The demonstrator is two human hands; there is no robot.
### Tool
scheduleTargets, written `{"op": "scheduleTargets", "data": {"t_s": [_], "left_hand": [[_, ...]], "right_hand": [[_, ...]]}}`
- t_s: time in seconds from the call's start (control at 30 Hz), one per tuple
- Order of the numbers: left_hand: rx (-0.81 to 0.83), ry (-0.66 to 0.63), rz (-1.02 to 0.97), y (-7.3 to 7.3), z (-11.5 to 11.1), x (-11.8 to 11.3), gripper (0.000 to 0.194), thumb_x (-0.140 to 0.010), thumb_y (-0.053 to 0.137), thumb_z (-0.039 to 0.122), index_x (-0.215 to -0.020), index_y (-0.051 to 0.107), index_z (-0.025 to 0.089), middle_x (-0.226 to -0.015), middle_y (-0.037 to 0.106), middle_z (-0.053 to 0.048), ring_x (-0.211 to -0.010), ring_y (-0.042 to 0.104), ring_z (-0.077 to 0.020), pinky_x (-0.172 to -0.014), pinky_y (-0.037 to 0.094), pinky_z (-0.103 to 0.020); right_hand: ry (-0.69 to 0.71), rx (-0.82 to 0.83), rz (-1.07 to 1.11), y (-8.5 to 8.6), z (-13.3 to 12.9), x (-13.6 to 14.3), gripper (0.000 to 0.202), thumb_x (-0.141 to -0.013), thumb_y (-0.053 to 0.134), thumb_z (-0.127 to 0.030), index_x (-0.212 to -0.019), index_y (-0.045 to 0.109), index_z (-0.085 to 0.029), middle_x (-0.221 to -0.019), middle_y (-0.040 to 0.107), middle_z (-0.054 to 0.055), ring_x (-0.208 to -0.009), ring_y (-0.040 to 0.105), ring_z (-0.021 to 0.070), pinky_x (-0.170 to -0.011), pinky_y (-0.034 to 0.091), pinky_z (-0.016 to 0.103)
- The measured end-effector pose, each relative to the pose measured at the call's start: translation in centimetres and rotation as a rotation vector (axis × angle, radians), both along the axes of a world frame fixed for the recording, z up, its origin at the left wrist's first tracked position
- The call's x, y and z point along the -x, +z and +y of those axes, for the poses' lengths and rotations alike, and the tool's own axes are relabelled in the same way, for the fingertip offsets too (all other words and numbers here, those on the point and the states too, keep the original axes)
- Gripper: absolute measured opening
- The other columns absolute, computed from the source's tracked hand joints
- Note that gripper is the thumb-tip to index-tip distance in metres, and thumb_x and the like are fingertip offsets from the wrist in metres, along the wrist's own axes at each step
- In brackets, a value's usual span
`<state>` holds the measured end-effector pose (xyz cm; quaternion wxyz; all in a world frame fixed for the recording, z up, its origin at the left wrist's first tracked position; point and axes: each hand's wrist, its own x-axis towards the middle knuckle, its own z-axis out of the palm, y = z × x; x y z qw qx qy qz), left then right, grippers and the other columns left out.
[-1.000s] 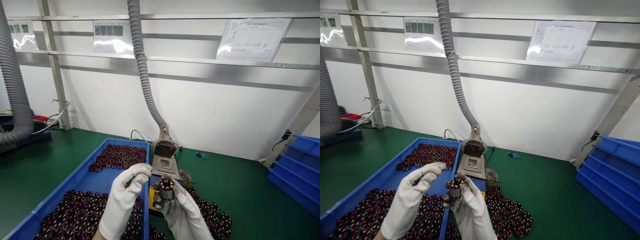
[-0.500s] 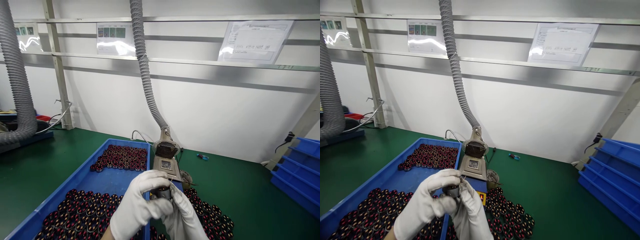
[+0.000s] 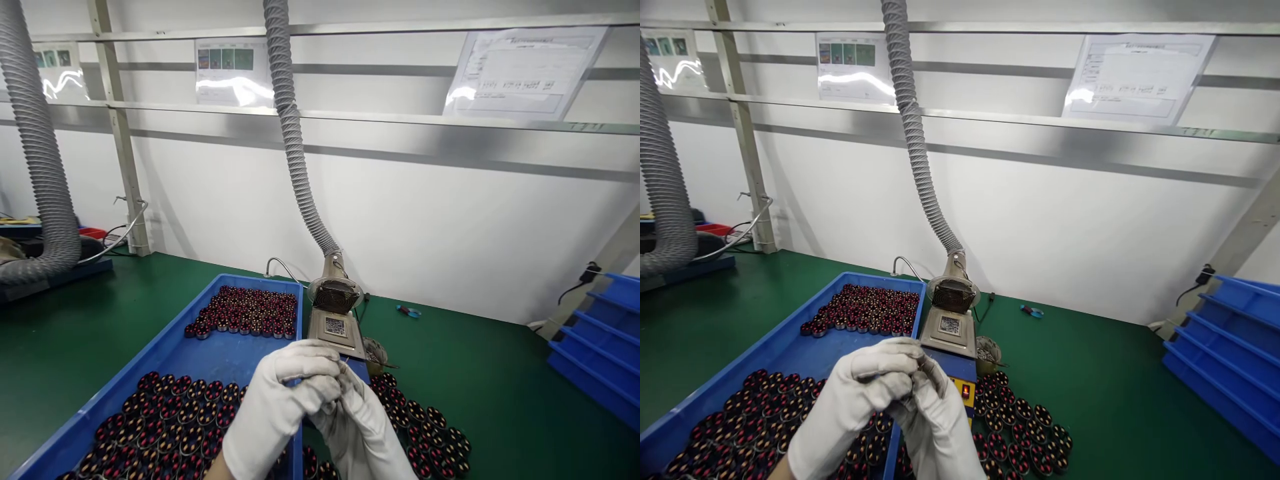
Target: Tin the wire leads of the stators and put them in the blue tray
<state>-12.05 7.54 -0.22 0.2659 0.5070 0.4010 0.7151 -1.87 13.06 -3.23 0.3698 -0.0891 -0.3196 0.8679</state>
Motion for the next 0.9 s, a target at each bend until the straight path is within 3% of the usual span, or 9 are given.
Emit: {"op": "scheduleTargets", "data": {"t_s": [0.13, 0.27, 0.4, 0.5, 0.57, 0.63, 0.77, 0.83, 0.9], "left_hand": [[-0.054, 0.098, -0.183, -0.2, 0.5, -0.1, 0.015, -0.056, 0.065, 0.008, -0.055, 0.072, 0.021, -0.060, 0.071, -0.002, -0.060, 0.065, -0.0159, -0.059, 0.053, -0.019], [-0.092, 0.163, -0.308, -0.2, 0.0, 0.9, 0.015, -0.059, 0.066, 0.013, -0.067, 0.074, 0.023, -0.074, 0.074, -0.001, -0.059, 0.066, -0.0141, -0.054, 0.052, -0.018], [0.085, 0.093, -0.059, 0.1, -0.6, 0.4, 0.037, -0.057, 0.066, 0.007, -0.089, 0.073, 0.023, -0.092, 0.072, -0.005, -0.071, 0.067, -0.0164, -0.063, 0.055, -0.021], [0.019, 0.192, 0.136, 0.2, -0.6, -0.7, 0.023, -0.063, 0.063, 0.008, -0.075, 0.075, 0.024, -0.088, 0.073, -0.002, -0.083, 0.067, -0.0156, -0.077, 0.052, -0.018], [-0.104, 0.261, 0.147, 0.2, -0.6, -1.0, 0.020, -0.067, 0.061, 0.009, -0.069, 0.074, 0.024, -0.078, 0.073, -0.001, -0.077, 0.067, -0.0139, -0.074, 0.053, -0.016], [-0.154, 0.298, 0.109, 0.0, -0.6, -0.7, 0.020, -0.068, 0.061, 0.009, -0.068, 0.073, 0.024, -0.075, 0.073, 0.001, -0.075, 0.067, -0.0133, -0.071, 0.053, -0.016], [-0.077, 0.369, -0.030, -0.3, -0.9, 0.4, 0.018, -0.075, 0.060, 0.015, -0.076, 0.073, 0.027, -0.087, 0.073, 0.002, -0.084, 0.067, -0.0137, -0.074, 0.054, -0.016], [0.015, 0.336, 0.063, -0.4, -0.9, 0.5, 0.023, -0.071, 0.065, 0.016, -0.089, 0.072, 0.028, -0.101, 0.071, 0.001, -0.096, 0.065, -0.0165, -0.084, 0.052, -0.021], [0.060, 0.268, 0.238, -0.4, -0.8, 0.2, 0.045, -0.062, 0.071, 0.012, -0.103, 0.067, 0.030, -0.114, 0.066, -0.001, -0.106, 0.059, -0.0193, -0.094, 0.047, -0.028]], "right_hand": [[0.058, 0.019, 0.009, 0.8, -0.4, -0.7, 0.029, -0.058, 0.083, -0.025, -0.084, 0.071, -0.023, -0.083, 0.071, 0.001, -0.075, 0.065, 0.0133, -0.082, 0.051, 0.031], [0.117, 0.007, 0.023, 0.2, 0.4, -0.8, 0.036, -0.055, 0.084, -0.032, -0.087, 0.071, -0.022, -0.085, 0.072, 0.005, -0.077, 0.067, 0.0182, -0.080, 0.051, 0.037], [0.032, 0.009, 0.086, -0.8, 1.4, 0.0, 0.031, -0.062, 0.079, -0.028, -0.091, 0.070, -0.022, -0.091, 0.072, 0.005, -0.077, 0.066, 0.0169, -0.076, 0.053, 0.034], [0.134, -0.009, 0.028, -0.8, 2.3, 0.2, 0.027, -0.059, 0.081, -0.021, -0.085, 0.071, -0.020, -0.087, 0.073, 0.004, -0.074, 0.066, 0.0137, -0.073, 0.053, 0.027], [0.233, -0.028, -0.024, -0.4, 2.5, -0.2, 0.025, -0.054, 0.084, -0.016, -0.076, 0.072, -0.018, -0.079, 0.073, 0.004, -0.071, 0.066, 0.0125, -0.071, 0.053, 0.023], [0.178, -0.013, 0.012, 0.3, 1.9, -0.9, 0.026, -0.058, 0.082, -0.019, -0.082, 0.072, -0.018, -0.080, 0.073, 0.004, -0.072, 0.066, 0.0134, -0.071, 0.052, 0.025], [0.198, 0.049, 0.086, 1.5, 0.0, -1.7, 0.028, -0.070, 0.074, -0.033, -0.095, 0.070, -0.021, -0.092, 0.073, 0.006, -0.074, 0.068, 0.0141, -0.064, 0.052, 0.023], [0.219, 0.094, 0.138, 1.5, -0.3, -1.6, 0.026, -0.070, 0.074, -0.033, -0.093, 0.070, -0.021, -0.092, 0.073, 0.005, -0.078, 0.068, 0.0136, -0.067, 0.052, 0.022], [0.209, 0.146, 0.201, 1.3, -0.3, -1.4, 0.021, -0.069, 0.075, -0.029, -0.089, 0.071, -0.023, -0.091, 0.073, 0.002, -0.083, 0.066, 0.0118, -0.077, 0.050, 0.023]]}}
